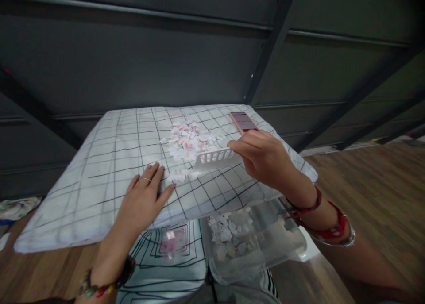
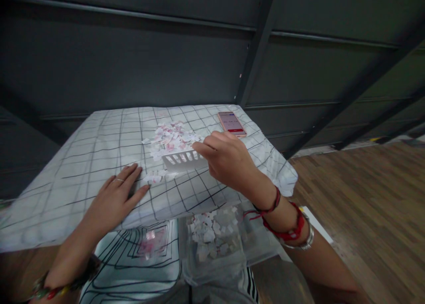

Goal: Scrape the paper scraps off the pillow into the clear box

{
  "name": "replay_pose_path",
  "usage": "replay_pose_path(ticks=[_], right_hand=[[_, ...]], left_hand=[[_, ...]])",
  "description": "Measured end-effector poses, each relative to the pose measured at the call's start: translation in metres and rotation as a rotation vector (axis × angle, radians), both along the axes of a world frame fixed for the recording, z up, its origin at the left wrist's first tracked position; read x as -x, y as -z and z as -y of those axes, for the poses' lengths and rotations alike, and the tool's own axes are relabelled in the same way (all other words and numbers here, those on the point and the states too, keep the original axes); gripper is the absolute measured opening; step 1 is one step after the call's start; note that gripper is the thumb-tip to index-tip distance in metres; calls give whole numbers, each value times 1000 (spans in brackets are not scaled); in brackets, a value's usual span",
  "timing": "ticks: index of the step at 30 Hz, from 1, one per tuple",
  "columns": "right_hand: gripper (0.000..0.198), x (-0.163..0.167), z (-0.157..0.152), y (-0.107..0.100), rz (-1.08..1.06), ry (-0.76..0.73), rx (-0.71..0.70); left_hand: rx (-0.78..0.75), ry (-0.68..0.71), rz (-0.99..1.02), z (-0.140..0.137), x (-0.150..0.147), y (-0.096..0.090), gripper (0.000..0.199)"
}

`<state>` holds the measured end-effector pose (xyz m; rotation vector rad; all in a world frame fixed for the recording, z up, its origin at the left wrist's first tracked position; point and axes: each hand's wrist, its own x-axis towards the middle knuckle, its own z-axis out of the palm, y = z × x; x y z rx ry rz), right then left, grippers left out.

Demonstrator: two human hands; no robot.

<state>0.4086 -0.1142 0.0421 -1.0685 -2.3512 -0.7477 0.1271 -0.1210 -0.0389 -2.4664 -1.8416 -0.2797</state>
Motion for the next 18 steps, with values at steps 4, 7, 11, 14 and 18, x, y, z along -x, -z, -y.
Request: replay_pose_path(ticks=[4, 7, 11, 14, 18], right_hand=[[28, -1, 1, -2, -18, 20, -13], [29, -2, 3, -3, 9, 11, -18], [27, -6, 6, -3, 3, 58, -18], [28, -10, 9, -4, -34, 88, -3], [28, -17, 13, -6, -7, 55, 54]], left_hand=[[-1, 1, 8, 0, 0, -1, 67], [-8, 6, 15, 0, -1, -1, 67], [-18, 12, 24, 0, -1, -1, 65], [-20, 20, 34, 0, -1, -1, 65], [-35, 19, 41, 1, -1, -1, 62]])
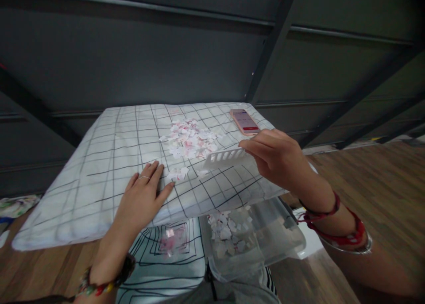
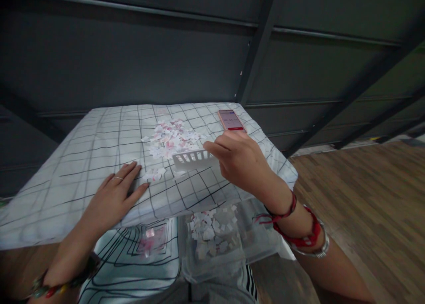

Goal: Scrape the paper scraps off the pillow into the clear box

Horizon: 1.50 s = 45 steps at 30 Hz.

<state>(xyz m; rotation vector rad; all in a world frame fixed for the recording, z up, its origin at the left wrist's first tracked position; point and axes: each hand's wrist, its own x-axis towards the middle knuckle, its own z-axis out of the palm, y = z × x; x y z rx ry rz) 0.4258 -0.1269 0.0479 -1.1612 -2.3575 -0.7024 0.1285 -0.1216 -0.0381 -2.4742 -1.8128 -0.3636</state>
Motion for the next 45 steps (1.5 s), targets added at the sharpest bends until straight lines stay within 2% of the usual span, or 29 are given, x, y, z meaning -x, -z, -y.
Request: replay_pose_path(ticks=[7, 17, 20, 25, 29, 34, 45], right_hand=[[28, -13, 7, 1, -2, -70, -51], [23, -14, 9, 6, -60, -146, -32], [25, -14, 8, 7, -90, -170, -41], [28, -16, 10, 6, -86, -186, 28], [28, -17, 14, 4, -107, -205, 26], [27, -14, 11, 5, -126, -262, 36], [24, -22, 16, -1, -114, -275, 115]], left_hand=[[12, -2, -23, 1, -1, -1, 62], [5, 7, -20, 0, 0, 0, 62], [-44, 27, -30, 1, -1, -2, 61], [-140, 61, -74, 6, -6, -10, 56], [-82, 190, 21, 8, -12, -11, 60], [-25, 330, 105, 8, -22, -4, 67], [76, 357, 92, 9, -25, -2, 72]])
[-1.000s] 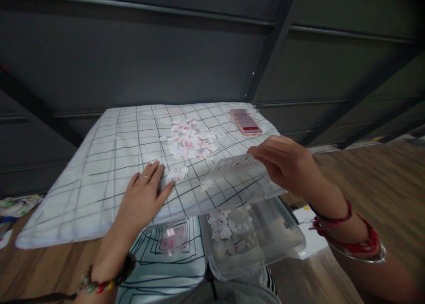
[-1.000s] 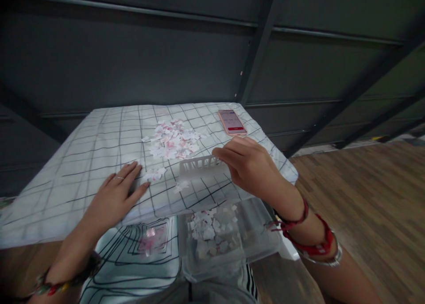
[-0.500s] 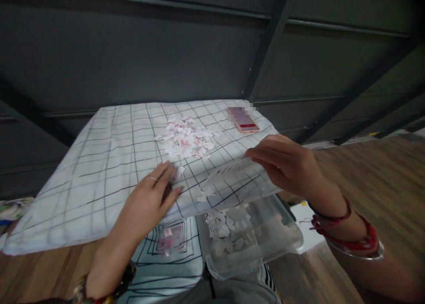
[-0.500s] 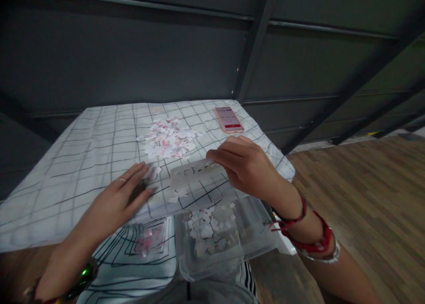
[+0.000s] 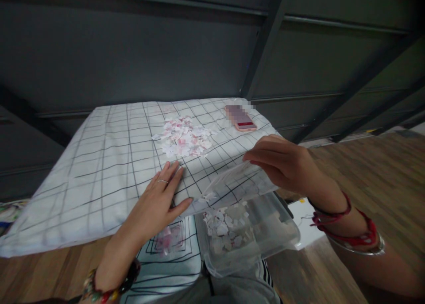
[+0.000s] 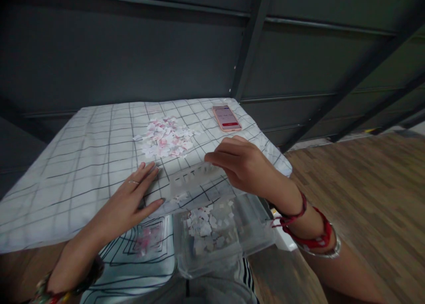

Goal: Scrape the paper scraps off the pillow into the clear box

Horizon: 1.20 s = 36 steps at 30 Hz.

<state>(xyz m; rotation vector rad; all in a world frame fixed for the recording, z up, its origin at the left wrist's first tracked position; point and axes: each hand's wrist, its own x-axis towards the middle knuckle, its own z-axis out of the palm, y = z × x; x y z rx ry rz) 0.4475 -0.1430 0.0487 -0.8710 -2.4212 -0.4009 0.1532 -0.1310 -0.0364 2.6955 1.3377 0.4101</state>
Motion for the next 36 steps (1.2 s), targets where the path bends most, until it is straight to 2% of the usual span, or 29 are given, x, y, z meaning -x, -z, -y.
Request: replay_pose_path(ticks=[10, 15, 19, 23, 29, 36], right_hand=[[22, -12, 16, -9, 27, -70, 47], [23, -9, 16, -10, 26, 0, -63], [23, 6, 4, -4, 9, 127, -187], [23, 26, -10, 4, -10, 146, -269], [28, 47, -11, 4, -30, 44, -235], [25, 44, 5, 2, -31, 2, -176]], left_hand=[[65, -6, 15, 2, 0, -3, 76], [70, -56, 108, -2, 12, -6, 75], [32, -192, 100, -9, 26, -5, 79], [46, -313, 78, -11, 37, -2, 81], [45, -319, 80, -12, 42, 5, 89], [23, -305, 66, -13, 42, 6, 90]])
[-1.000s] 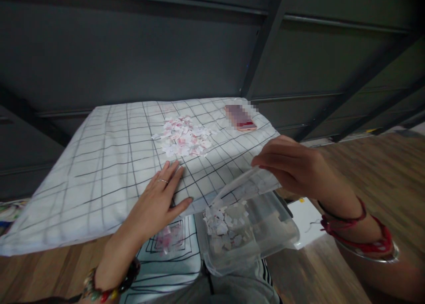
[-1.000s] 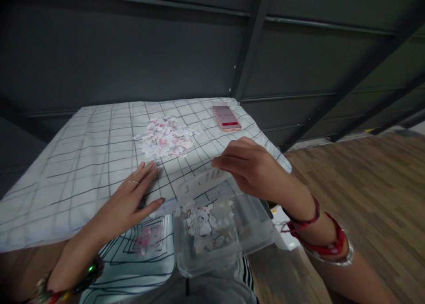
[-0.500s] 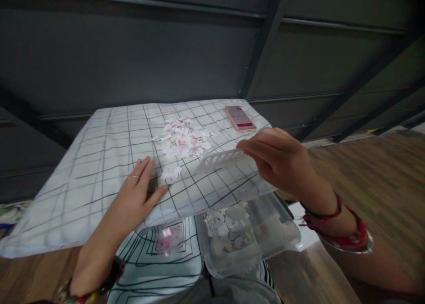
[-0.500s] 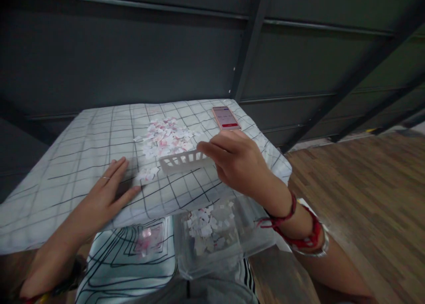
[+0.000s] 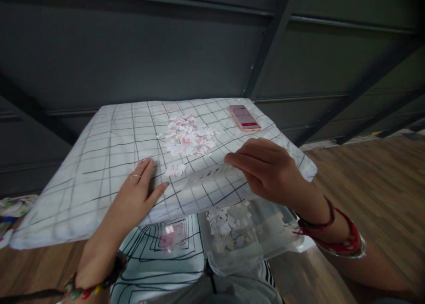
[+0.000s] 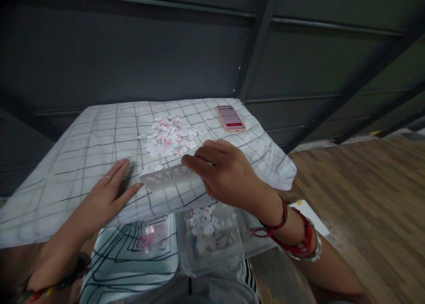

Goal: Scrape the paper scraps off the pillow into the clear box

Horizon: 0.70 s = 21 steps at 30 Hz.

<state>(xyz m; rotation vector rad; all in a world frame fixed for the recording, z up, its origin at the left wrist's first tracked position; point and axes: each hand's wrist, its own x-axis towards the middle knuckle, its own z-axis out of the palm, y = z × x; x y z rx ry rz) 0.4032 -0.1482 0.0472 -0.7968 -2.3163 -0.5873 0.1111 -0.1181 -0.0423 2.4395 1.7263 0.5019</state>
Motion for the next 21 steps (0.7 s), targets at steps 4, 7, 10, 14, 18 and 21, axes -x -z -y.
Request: replay_pose_path(ticks=[4, 7, 10, 14, 18, 21], right_hand=[[25, -2, 19, -4, -1, 31, 47], [23, 4, 29, -4, 22, -9, 83], [23, 14, 36, -1, 40, -57, 123], [24, 20, 39, -1, 56, -88, 136], [23, 12, 29, -6, -6, -18, 59], [23, 5, 12, -4, -23, 84, -22]], left_hand=[[-19, 12, -5, 0, 0, 0, 85], [-25, 18, -16, 0, 0, 0, 85], [-24, 17, -28, -1, 0, 1, 84], [-20, 14, -27, -1, 0, 2, 82], [12, 20, -27, -1, -1, -1, 83], [40, 17, -45, -3, -1, -4, 82]])
